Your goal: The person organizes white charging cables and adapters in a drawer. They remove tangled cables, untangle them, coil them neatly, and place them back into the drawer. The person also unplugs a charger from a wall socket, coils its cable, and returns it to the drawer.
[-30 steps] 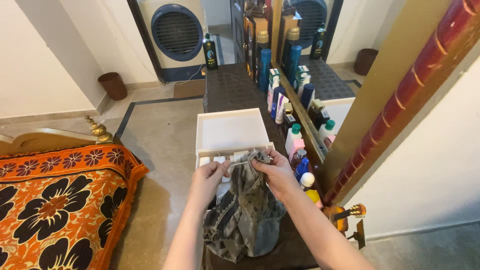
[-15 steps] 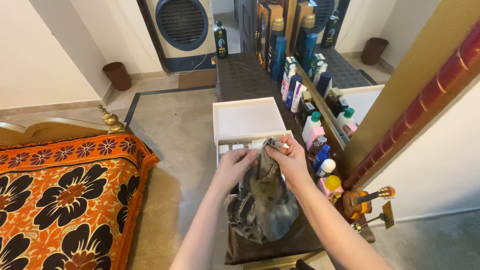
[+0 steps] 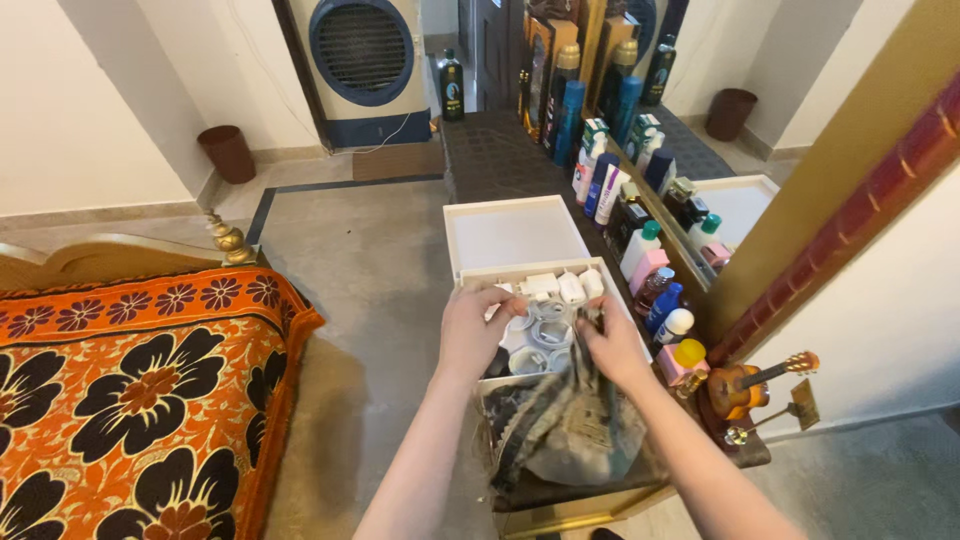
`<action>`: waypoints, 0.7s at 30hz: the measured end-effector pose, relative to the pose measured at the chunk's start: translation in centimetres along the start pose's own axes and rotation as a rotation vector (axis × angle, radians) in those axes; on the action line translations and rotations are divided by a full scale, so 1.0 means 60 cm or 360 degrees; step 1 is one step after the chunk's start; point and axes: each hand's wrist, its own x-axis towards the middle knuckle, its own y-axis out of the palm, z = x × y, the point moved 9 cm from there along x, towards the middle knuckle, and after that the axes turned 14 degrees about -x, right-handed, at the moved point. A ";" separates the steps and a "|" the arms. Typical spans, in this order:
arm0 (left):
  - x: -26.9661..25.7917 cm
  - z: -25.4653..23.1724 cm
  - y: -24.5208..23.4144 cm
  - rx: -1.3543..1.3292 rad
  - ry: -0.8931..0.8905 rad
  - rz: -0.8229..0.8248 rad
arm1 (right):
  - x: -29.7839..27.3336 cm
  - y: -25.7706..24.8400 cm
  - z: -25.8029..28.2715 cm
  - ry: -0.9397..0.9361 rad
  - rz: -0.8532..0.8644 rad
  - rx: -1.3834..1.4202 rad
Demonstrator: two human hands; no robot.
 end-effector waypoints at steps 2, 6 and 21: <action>-0.004 0.007 -0.016 0.0027 0.0012 -0.0026 | -0.019 0.036 0.011 -0.0105 0.0342 -0.0509; -0.028 0.108 -0.015 -0.0561 -0.0823 0.0077 | -0.085 0.071 0.028 -0.0034 0.0916 -0.1228; -0.061 0.015 -0.083 -0.1550 -0.0375 0.0517 | -0.080 0.199 0.198 -0.0239 0.0728 0.1164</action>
